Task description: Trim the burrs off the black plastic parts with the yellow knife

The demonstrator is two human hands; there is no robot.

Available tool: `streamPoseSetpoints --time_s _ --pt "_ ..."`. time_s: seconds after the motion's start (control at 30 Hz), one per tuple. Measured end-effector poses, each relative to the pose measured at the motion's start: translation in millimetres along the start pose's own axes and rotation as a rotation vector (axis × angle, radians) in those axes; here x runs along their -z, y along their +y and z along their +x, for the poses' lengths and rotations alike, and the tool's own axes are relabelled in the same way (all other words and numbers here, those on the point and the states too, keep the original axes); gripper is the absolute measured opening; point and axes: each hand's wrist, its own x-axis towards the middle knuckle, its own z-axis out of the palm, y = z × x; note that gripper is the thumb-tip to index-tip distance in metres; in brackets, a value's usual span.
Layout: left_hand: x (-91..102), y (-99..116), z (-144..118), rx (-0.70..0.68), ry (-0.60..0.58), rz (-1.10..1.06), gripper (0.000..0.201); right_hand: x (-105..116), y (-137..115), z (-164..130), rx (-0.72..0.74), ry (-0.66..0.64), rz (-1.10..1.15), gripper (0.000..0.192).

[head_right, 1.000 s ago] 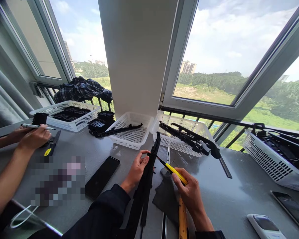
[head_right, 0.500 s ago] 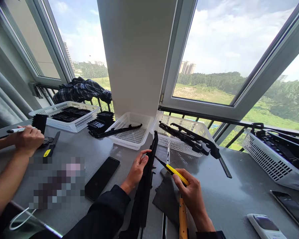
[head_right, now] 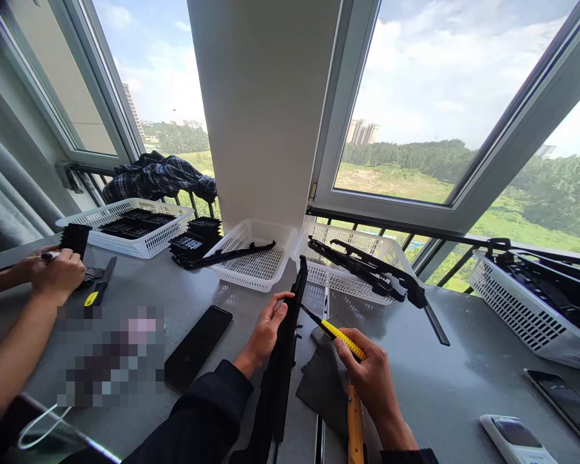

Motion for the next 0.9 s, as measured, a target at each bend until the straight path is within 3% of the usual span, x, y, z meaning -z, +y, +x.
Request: streamPoseSetpoints --time_s 0.9 --pt "1.6 1.0 0.3 0.029 0.015 0.006 0.060 -1.0 -2.9 0.2 0.008 0.023 0.017 0.049"
